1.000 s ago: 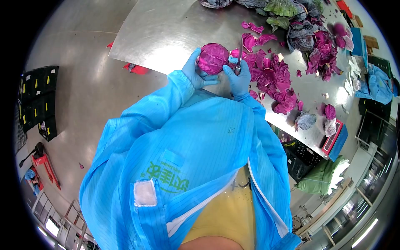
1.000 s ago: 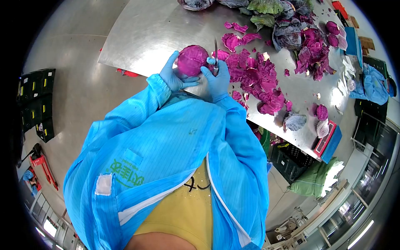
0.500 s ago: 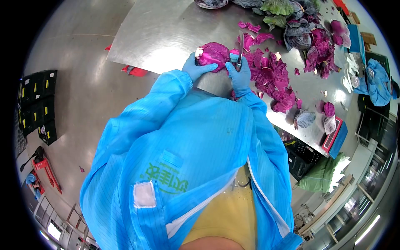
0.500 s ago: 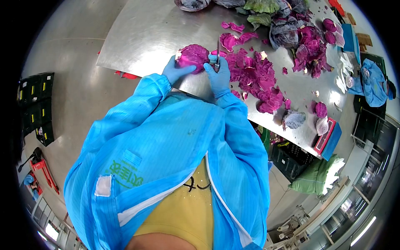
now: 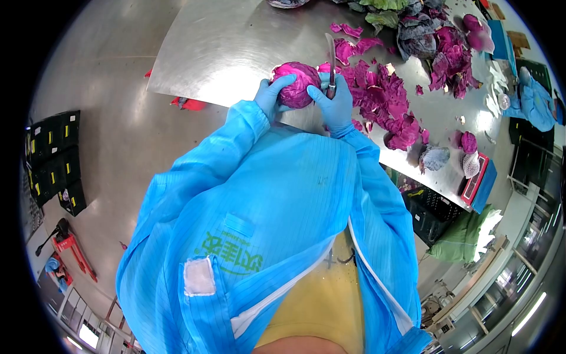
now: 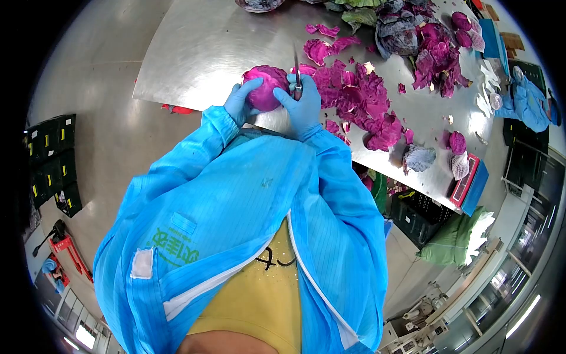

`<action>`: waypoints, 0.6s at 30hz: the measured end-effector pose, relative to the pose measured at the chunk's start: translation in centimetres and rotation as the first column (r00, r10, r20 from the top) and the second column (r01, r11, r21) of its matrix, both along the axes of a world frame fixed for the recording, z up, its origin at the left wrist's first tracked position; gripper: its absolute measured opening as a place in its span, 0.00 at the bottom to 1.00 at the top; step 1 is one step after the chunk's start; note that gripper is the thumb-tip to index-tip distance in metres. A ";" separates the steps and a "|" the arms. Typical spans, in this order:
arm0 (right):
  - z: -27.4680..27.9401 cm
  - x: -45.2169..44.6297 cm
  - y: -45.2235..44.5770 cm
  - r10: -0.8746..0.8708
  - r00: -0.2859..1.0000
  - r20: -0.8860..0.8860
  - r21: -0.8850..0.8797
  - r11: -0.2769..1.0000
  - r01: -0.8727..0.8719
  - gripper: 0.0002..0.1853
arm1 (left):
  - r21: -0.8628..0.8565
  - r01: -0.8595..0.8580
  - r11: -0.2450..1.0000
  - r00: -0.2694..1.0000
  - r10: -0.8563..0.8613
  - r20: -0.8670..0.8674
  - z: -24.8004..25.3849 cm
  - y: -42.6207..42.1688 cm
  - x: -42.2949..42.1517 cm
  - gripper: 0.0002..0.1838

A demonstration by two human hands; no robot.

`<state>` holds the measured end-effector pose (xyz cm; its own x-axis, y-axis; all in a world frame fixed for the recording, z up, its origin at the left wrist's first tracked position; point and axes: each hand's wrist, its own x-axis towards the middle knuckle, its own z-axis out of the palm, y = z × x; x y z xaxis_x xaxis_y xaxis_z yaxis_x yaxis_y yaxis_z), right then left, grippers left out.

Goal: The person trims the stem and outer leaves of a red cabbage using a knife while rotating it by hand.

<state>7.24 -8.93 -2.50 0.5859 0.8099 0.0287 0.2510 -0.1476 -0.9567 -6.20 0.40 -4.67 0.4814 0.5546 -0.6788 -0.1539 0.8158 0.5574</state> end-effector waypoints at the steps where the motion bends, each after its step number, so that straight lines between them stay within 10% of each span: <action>1: 0.1 0.2 0.1 -0.004 1.000 0.000 0.000 1.000 0.004 0.26 | 0.000 0.004 1.000 1.000 -0.004 0.000 -0.3 0.1 0.0 0.47; 10: 0.7 1.7 0.9 0.093 0.969 0.228 -0.012 0.996 -0.093 0.18 | -0.226 0.057 0.972 0.972 -0.002 0.236 1.2 0.1 -0.5 0.39; 12: 1.7 1.8 0.8 0.073 0.962 -0.263 -0.029 0.996 -0.084 0.17 | -0.283 0.077 0.956 0.949 0.017 0.316 1.3 0.1 -0.6 0.37; 14: 1.3 2.0 0.5 0.087 0.959 -0.269 -0.082 0.990 -0.112 0.17 | -0.293 0.089 0.952 0.946 0.011 0.324 1.3 0.2 -0.6 0.37; 16: 1.1 1.6 0.4 0.150 0.958 0.244 -0.010 0.988 -0.152 0.17 | -0.304 0.102 0.947 0.944 0.005 0.331 0.9 0.3 -0.6 0.36; 18: 1.1 1.0 0.6 0.159 0.936 0.314 0.061 0.980 -0.187 0.17 | -0.345 0.122 0.931 0.919 0.025 0.392 0.5 0.4 -0.6 0.37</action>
